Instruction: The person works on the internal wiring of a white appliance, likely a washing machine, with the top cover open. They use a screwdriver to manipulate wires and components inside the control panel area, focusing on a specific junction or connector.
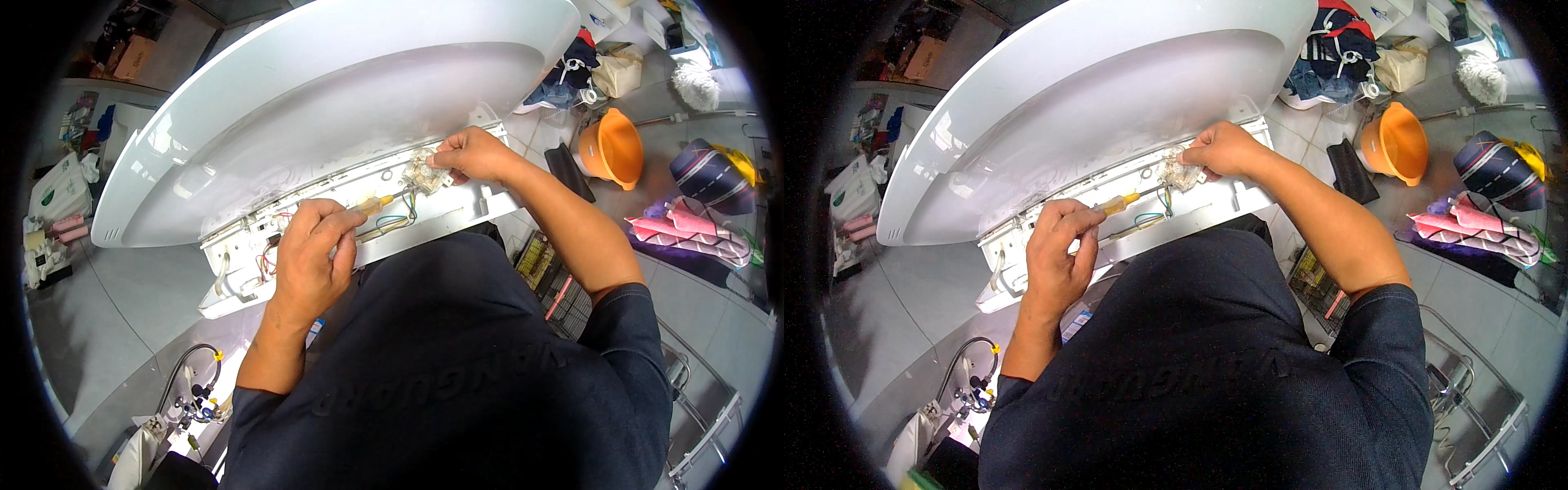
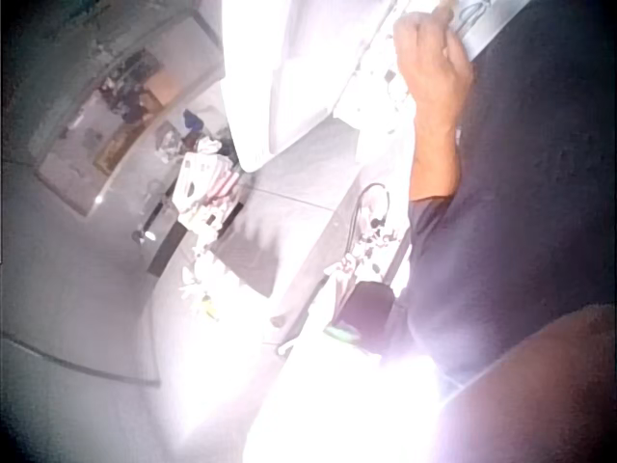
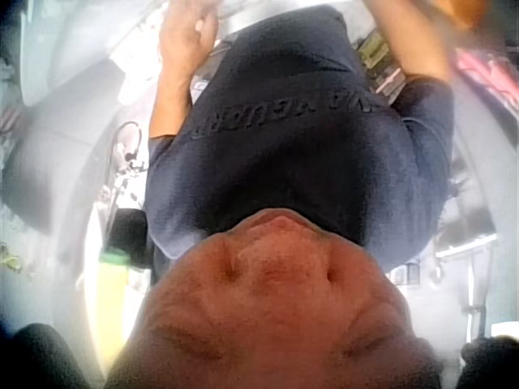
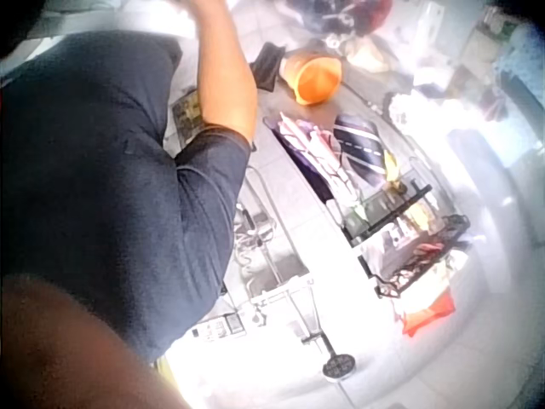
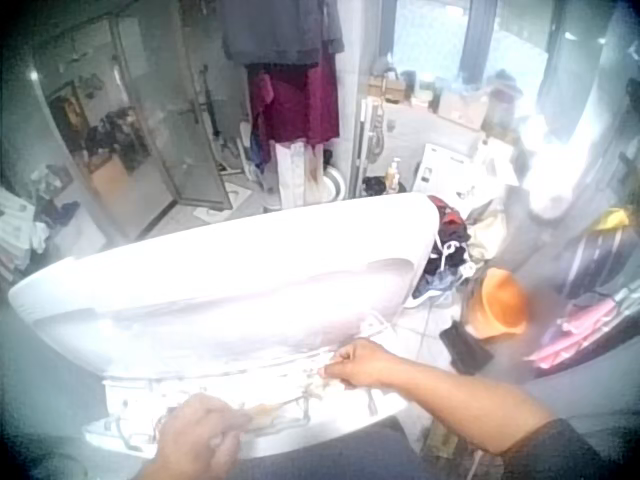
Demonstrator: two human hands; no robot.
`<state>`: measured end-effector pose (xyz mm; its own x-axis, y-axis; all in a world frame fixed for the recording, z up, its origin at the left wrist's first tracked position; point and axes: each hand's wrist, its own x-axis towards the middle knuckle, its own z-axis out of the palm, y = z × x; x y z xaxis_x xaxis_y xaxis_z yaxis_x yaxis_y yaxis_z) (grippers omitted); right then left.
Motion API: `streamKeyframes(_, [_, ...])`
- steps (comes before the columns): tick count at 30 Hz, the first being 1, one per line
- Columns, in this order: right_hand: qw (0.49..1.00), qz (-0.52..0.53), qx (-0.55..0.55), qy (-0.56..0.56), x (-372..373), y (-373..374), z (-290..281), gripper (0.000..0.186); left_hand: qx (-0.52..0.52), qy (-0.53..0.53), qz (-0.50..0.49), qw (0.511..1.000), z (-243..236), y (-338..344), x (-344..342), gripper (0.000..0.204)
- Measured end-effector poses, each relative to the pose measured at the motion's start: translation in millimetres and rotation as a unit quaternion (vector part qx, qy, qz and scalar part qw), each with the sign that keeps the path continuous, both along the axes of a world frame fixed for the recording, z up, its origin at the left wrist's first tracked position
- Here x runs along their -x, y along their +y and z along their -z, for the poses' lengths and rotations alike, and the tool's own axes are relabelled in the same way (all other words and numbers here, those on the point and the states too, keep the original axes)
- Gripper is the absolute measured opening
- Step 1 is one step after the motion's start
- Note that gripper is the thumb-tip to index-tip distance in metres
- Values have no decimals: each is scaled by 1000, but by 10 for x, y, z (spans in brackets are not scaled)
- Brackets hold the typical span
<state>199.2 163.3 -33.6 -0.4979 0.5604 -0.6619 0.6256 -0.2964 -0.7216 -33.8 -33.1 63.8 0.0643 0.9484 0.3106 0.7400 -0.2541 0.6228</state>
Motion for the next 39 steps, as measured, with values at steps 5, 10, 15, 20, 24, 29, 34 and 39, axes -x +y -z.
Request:
streamKeyframes(5, [1000, -1, -4, -4, -9, -6, -25, 30, 98, -14, -113, 989, -67, -77, -57, 23])
streamKeyframes(10, [999, -3, -31, -20, 6, -25, -43, 31, 127, 4, -149, 981, -33, -130, -47, 22])
streamKeyframes(15, [998, 16, -59, 2, -8, -66, 34, 33, 167, -43, -195, 966, -37, -143, -96, 23])
streamKeyframes(20, [988, -7, -154, -26, -2, -119, 63, 40, 119, -14, -165, 979, -29, -182, -185, 20])
streamKeyframes(24, [984, -12, -172, -43, 3, -151, 10, 40, 73, -30, -97, 992, 17, -207, -180, 19])
streamKeyframes(29, [980, -16, -193, -43, 3, -184, -37, 41, 97, -109, -121, 982, 44, -211, -185, 20])
streamKeyframes(34, [974, -66, -203, -74, 21, -201, -157, 32, 228, -171, -170, 943, -65, -162, -145, 23])
streamKeyframes(39, [982, -30, -183, -31, -20, -192, -97, 31, 146, -120, -125, 974, -18, -171, -158, 16])
